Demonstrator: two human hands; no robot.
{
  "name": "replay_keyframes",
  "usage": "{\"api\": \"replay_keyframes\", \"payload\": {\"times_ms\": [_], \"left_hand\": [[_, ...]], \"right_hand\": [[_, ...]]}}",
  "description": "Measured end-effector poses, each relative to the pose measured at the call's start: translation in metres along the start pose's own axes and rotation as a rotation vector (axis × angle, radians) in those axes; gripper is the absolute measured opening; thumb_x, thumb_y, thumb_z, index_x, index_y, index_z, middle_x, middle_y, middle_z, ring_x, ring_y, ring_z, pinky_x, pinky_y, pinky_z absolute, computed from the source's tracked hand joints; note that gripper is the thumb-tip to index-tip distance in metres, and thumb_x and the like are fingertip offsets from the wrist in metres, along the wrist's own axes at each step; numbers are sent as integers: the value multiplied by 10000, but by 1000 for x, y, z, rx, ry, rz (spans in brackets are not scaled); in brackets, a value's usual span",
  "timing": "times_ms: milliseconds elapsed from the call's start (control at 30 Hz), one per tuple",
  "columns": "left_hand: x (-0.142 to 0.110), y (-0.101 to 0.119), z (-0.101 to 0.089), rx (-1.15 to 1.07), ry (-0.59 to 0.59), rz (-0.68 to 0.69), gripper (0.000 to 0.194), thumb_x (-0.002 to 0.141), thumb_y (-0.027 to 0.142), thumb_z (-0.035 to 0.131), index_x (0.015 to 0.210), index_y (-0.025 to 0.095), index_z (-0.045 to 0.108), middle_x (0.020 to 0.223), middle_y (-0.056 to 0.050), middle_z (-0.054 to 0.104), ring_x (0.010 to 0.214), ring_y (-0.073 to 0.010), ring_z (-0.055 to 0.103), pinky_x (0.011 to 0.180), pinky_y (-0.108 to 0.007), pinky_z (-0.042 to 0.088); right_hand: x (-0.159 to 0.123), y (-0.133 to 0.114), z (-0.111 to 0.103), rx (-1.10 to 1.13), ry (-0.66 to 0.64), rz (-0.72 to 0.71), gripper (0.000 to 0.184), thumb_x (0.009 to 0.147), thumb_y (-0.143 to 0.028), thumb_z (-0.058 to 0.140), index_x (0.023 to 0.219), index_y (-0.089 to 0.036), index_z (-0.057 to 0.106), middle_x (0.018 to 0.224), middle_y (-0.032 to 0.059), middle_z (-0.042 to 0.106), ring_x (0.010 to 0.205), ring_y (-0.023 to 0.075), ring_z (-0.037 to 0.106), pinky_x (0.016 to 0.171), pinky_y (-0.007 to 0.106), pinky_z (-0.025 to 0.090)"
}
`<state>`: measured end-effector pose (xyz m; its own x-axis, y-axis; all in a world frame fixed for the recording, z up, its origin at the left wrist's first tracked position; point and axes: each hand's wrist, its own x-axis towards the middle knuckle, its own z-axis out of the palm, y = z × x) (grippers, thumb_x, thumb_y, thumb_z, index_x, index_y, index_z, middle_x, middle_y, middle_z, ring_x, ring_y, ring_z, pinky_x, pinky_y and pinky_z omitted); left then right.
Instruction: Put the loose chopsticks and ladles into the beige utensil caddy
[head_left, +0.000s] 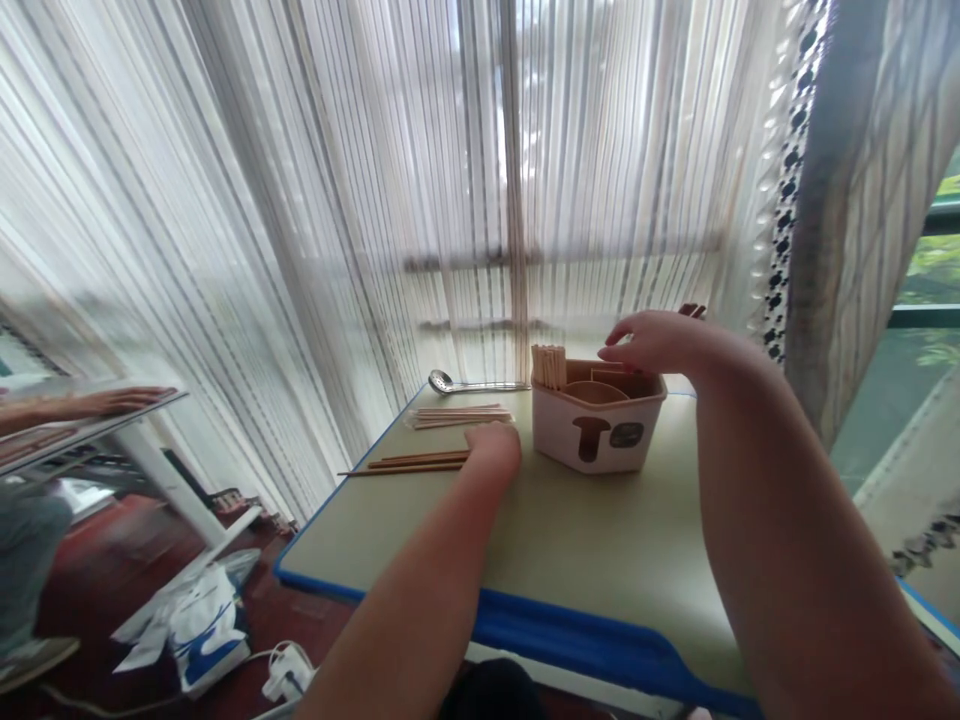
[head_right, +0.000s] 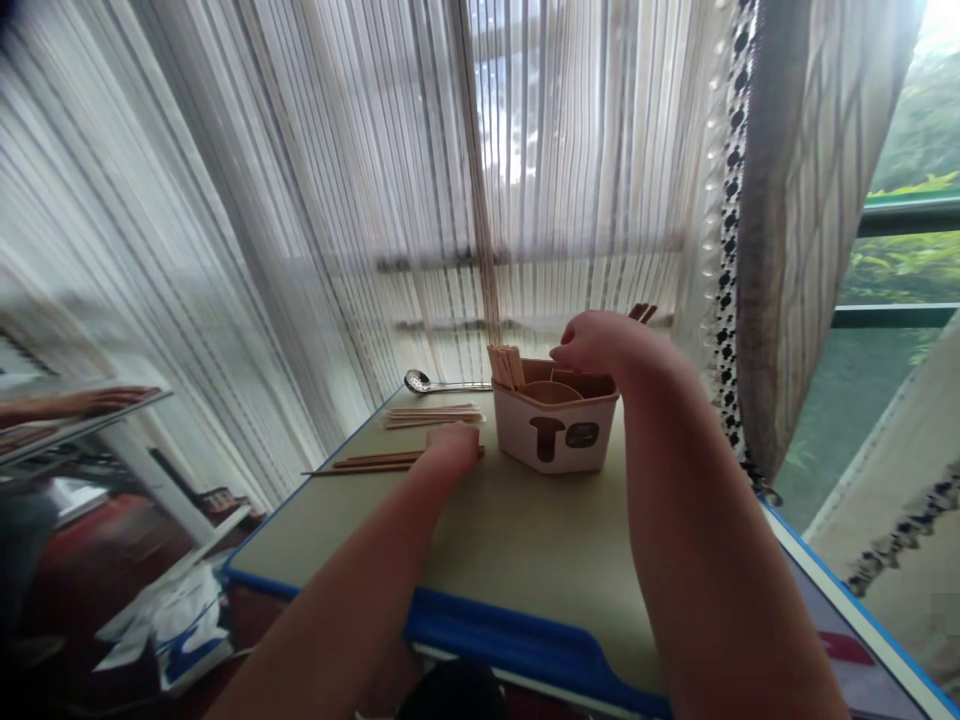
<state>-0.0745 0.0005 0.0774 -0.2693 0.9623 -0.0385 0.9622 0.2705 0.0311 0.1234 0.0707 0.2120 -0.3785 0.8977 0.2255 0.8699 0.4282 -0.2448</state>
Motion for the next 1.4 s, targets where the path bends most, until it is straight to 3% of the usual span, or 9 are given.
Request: {"api": "replay_keyframes", "payload": {"times_ms": [167,267,400,567,800,1167,1400], "left_hand": [[-3,3,-4,-29,32,53,264,797,228,609,1043,176,686,1158,-199,644,1097,-329,600,881,-442,467],[-4,5,-6,-50,70,69,242,799,168,573,1006,178,698,1087,-196,671,1056,-307,626,855,-425,482],[-4,4,-8,-105,275,126,261,792,120,521,941,211,714,998,-145,694,957,-281,654,804,-405,498],[-8,4,-13,-245,548,174,185,796,200,553,875,229,718,915,-85,692,855,-239,649,761,-357,502],[-11,15,-10,-387,793,482,247,847,157,546,1017,243,703,934,-32,694,869,-170,628,820,-290,484],[-9,15,-7,-424,1013,561,213,903,265,536,1021,200,701,812,-36,686,774,-146,609,745,-267,462],[-9,14,-6,-528,1074,619,216,906,281,532,1017,195,697,840,-42,688,775,-142,611,728,-262,471]], "right_hand": [[-1,-1,-1,-46,-10,-13,209,754,-348,630,842,-184,725,640,54,692,559,200,640,532,309,485],[-2,-3,-1,-46,-38,8,229,768,-348,615,881,-177,718,634,52,689,545,199,638,530,314,486],[-7,-8,-2,-37,-19,18,223,760,-339,640,899,-183,716,666,62,696,594,212,653,565,326,501],[-14,-13,-2,168,-82,-29,260,773,-389,629,952,-214,698,706,55,708,589,191,647,544,305,503],[-19,-16,-4,165,-164,-199,353,744,-454,636,1035,-264,697,734,23,701,602,158,622,529,260,459],[-25,-26,-2,168,-355,-384,217,703,-354,631,834,-193,693,702,20,663,596,131,565,522,236,397],[-27,-37,4,162,-304,-360,205,697,-275,621,880,-199,677,738,14,664,623,128,569,543,231,400]]}}
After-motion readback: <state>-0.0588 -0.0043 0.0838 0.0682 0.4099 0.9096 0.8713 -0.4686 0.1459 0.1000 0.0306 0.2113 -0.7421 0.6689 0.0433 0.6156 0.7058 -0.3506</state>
